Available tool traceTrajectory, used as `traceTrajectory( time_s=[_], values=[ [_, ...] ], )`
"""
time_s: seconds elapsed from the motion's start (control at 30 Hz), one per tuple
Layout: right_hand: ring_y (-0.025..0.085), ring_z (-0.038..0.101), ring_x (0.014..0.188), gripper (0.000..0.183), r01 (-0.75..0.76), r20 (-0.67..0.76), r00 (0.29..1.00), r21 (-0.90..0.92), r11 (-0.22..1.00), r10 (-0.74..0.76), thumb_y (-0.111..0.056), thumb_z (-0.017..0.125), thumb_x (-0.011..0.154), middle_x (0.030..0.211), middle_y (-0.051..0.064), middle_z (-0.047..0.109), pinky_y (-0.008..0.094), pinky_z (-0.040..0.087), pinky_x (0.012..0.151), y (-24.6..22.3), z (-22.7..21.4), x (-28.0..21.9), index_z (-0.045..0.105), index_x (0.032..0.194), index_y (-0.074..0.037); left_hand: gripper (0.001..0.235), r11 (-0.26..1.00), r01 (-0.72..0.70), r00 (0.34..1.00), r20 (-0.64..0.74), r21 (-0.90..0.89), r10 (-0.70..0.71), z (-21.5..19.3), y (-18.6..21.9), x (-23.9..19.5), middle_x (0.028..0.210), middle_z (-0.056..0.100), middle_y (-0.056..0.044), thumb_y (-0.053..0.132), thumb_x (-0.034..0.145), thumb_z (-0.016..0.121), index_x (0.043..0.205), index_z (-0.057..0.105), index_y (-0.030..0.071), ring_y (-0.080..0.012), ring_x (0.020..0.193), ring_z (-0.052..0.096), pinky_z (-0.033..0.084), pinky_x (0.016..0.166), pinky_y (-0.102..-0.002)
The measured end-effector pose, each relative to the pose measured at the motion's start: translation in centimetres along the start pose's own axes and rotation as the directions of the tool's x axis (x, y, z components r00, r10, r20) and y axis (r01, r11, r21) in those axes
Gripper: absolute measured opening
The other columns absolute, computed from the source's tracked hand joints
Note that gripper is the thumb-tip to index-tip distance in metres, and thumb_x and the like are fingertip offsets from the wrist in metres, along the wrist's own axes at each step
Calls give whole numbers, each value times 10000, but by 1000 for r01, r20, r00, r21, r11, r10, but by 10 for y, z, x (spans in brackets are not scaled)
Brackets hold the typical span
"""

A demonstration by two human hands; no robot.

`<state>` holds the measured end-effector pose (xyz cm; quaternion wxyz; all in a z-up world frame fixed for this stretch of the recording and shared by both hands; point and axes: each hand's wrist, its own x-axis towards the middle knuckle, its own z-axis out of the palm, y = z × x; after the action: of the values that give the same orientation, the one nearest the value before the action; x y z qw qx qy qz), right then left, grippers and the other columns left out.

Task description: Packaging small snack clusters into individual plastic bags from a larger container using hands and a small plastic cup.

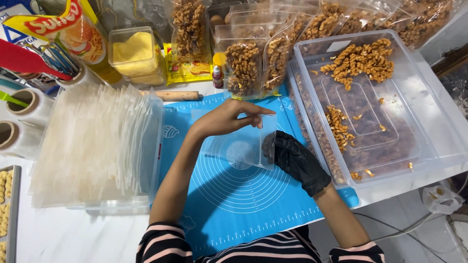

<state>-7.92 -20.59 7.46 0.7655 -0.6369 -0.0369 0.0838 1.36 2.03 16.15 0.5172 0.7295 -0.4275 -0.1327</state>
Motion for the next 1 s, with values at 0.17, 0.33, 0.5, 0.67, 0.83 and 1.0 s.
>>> traceTrajectory(
  time_s=[0.17,0.33,0.5,0.67,0.83,1.0],
  values=[
    [277,757,874,301,30,-78,996,-55,998,-34,-181,689,971,988,212,756,365,627,695,-11,11,-3,691,1199,16,349,1000,5,1000,-2,-15,-5,-1,-9,5,912,793,-141,-26,961,591,1287,683,57,-298,837,758,557,924,-499],
    [330,763,868,230,139,-29,987,-318,938,-156,-80,652,1000,924,255,734,353,581,719,-10,17,3,676,1190,47,280,999,24,1000,-12,-27,-25,5,-18,8,911,793,-148,3,970,605,1227,711,41,-319,845,765,549,935,-501],
    [212,716,793,144,91,-7,995,-308,947,-98,-48,627,1001,842,144,756,387,583,789,-21,25,13,730,994,53,242,989,-104,984,-133,103,118,19,-35,18,1024,773,-142,47,977,646,1204,712,97,-363,942,731,558,920,-493],
    [181,656,635,163,184,55,982,-65,981,-180,-175,675,1012,741,81,692,265,557,666,12,-5,21,718,948,-33,429,760,123,913,-372,638,164,54,-17,11,912,650,-58,538,896,674,1080,653,151,-250,822,660,540,688,-370],
    [193,620,758,210,-64,83,995,30,997,61,-177,612,1054,834,52,651,295,510,847,-22,-13,11,702,1022,10,643,610,266,951,-305,746,-41,84,-20,2,708,676,-125,700,901,547,904,683,71,-248,608,695,537,475,-323],
    [257,657,659,139,61,-9,997,-495,867,-75,-122,675,972,852,203,744,378,541,656,-29,2,1,746,907,-22,273,584,219,974,-206,781,-89,120,-73,-2,628,648,-80,319,896,505,869,674,107,-264,496,676,499,376,-362]
  ],
)
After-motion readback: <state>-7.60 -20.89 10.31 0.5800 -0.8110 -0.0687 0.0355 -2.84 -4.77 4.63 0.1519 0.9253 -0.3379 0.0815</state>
